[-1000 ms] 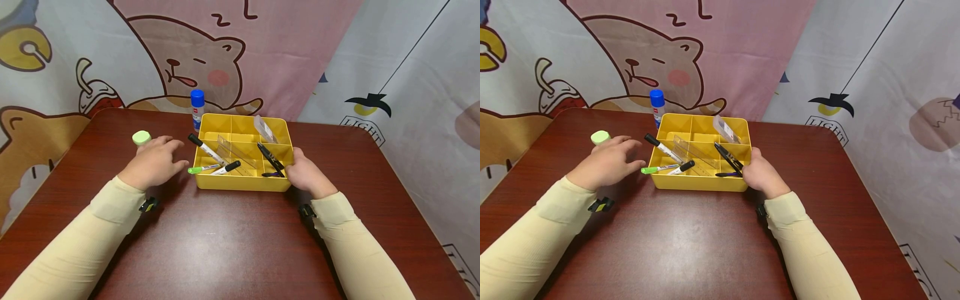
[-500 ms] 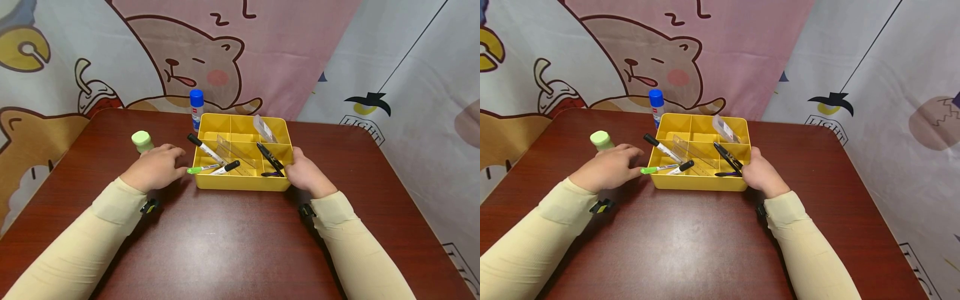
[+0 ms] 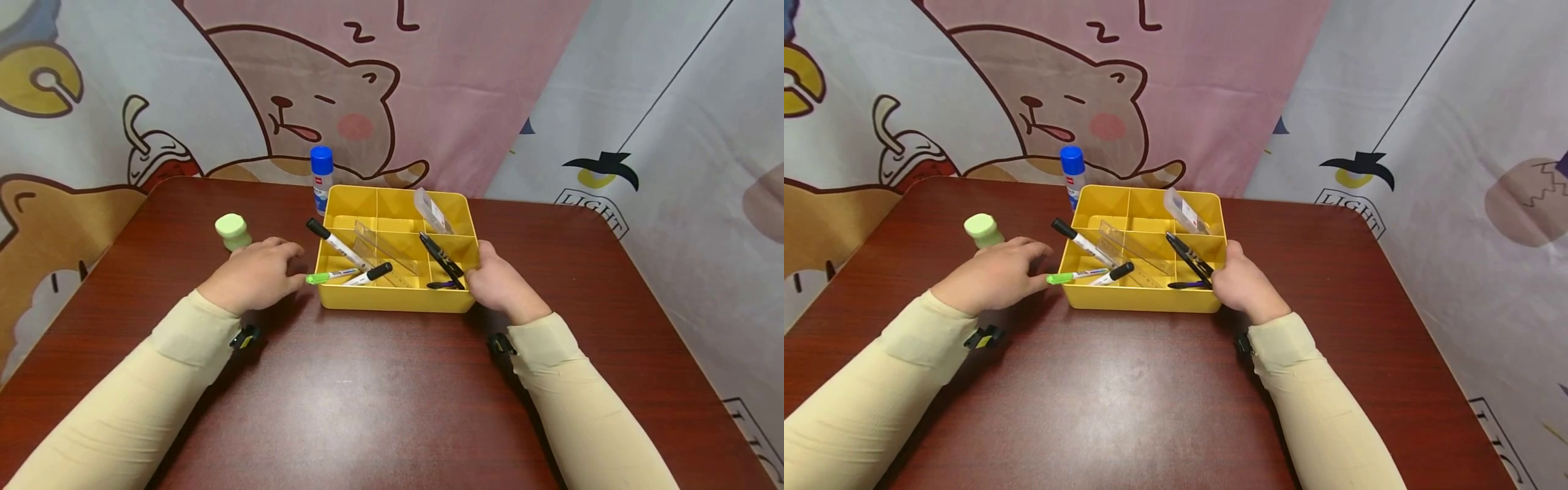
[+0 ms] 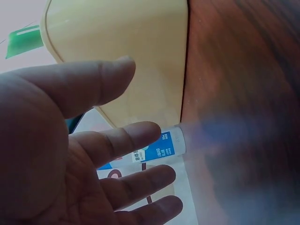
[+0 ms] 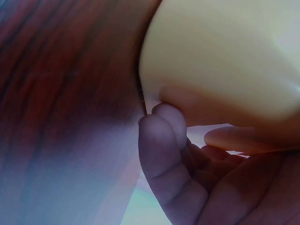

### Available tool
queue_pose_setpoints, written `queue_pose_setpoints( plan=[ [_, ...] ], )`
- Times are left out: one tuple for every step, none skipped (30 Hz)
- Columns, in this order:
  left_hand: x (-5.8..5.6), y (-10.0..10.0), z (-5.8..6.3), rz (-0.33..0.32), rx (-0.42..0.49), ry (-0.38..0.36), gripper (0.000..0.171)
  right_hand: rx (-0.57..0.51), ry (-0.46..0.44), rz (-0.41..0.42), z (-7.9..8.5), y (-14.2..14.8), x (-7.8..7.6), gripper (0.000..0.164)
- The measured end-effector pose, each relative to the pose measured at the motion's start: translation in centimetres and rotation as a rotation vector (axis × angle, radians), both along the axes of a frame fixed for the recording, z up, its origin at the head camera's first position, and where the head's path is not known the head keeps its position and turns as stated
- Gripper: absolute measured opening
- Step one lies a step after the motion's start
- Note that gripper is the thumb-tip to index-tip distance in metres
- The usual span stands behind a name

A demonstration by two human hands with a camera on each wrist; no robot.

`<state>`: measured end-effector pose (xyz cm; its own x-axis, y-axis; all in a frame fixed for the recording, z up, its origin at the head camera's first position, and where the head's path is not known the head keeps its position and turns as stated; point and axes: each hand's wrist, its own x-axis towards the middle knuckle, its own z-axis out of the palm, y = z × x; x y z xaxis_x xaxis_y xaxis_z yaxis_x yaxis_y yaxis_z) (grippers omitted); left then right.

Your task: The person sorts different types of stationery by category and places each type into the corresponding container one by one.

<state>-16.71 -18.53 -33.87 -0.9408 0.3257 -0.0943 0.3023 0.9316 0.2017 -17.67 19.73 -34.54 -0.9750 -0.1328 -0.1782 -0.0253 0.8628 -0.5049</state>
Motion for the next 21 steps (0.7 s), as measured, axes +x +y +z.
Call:
queue_pose_setpoints(
  plan=[
    [0.01,-0.02,0.02,-0.004,-0.001,-0.004,0.054,-0.001,0.000,0.002,0.03,-0.02,0.02,0.057],
    [0.02,-0.02,0.03,-0.006,-0.001,-0.004,0.053,-0.001,-0.001,0.004,0.06,-0.03,0.03,0.057],
    [0.02,-0.02,0.02,-0.008,-0.001,-0.003,0.053,-0.002,-0.001,0.005,0.07,-0.02,0.03,0.057],
    [0.01,-0.04,0.00,-0.010,-0.001,-0.002,0.052,-0.003,0.000,0.007,0.08,-0.03,0.03,0.057],
    [0.01,-0.06,0.02,-0.012,0.000,-0.004,0.052,-0.003,0.001,0.005,0.06,-0.03,0.02,0.057],
    [0.00,-0.08,0.05,-0.014,0.001,-0.007,0.052,-0.003,0.002,0.004,0.03,-0.03,-0.01,0.056],
    [-0.03,-0.09,0.05,-0.015,0.001,-0.007,0.052,-0.004,0.002,0.003,0.01,-0.03,-0.01,0.056],
    [-0.04,-0.08,0.01,-0.013,0.001,-0.003,0.051,-0.005,0.003,0.002,-0.03,-0.02,-0.01,0.056],
    [-0.05,-0.08,0.01,-0.013,0.001,-0.006,0.052,-0.005,0.005,0.001,-0.06,-0.01,-0.02,0.056],
    [-0.06,-0.08,0.00,-0.012,0.000,-0.008,0.052,-0.005,0.007,-0.001,-0.09,-0.02,-0.02,0.056],
    [-0.05,-0.07,0.02,-0.012,-0.001,-0.010,0.052,-0.007,0.007,-0.002,-0.10,-0.03,-0.01,0.056],
    [-0.04,-0.05,0.00,-0.010,-0.002,-0.010,0.052,-0.009,0.008,-0.003,-0.10,-0.04,-0.01,0.056],
    [-0.02,-0.03,-0.02,-0.008,-0.003,-0.011,0.052,-0.011,0.009,-0.003,-0.11,-0.05,0.00,0.056],
    [0.01,0.00,-0.01,-0.007,-0.004,-0.012,0.052,-0.010,0.011,-0.002,-0.11,-0.04,0.00,0.056],
    [0.02,0.02,-0.01,-0.006,-0.005,-0.014,0.052,-0.011,0.011,-0.004,-0.12,-0.05,0.00,0.056],
    [0.03,0.03,0.00,-0.006,-0.005,-0.015,0.052,-0.012,0.011,-0.004,-0.11,-0.07,0.01,0.056],
    [0.04,0.03,0.01,-0.006,-0.006,-0.015,0.052,-0.012,0.011,-0.005,-0.11,-0.07,0.01,0.056],
    [0.04,0.03,0.01,-0.006,-0.007,-0.016,0.052,-0.011,0.010,-0.006,-0.12,-0.07,0.01,0.056],
    [0.06,0.01,0.07,-0.008,-0.006,-0.019,0.052,-0.010,0.010,-0.006,-0.11,-0.07,0.01,0.056],
    [0.06,0.00,0.08,-0.008,-0.007,-0.019,0.052,-0.008,0.009,-0.006,-0.09,-0.07,0.02,0.056],
    [0.04,-0.01,0.08,-0.007,-0.007,-0.019,0.052,-0.008,0.009,-0.007,-0.06,-0.08,0.04,0.056]
  ],
)
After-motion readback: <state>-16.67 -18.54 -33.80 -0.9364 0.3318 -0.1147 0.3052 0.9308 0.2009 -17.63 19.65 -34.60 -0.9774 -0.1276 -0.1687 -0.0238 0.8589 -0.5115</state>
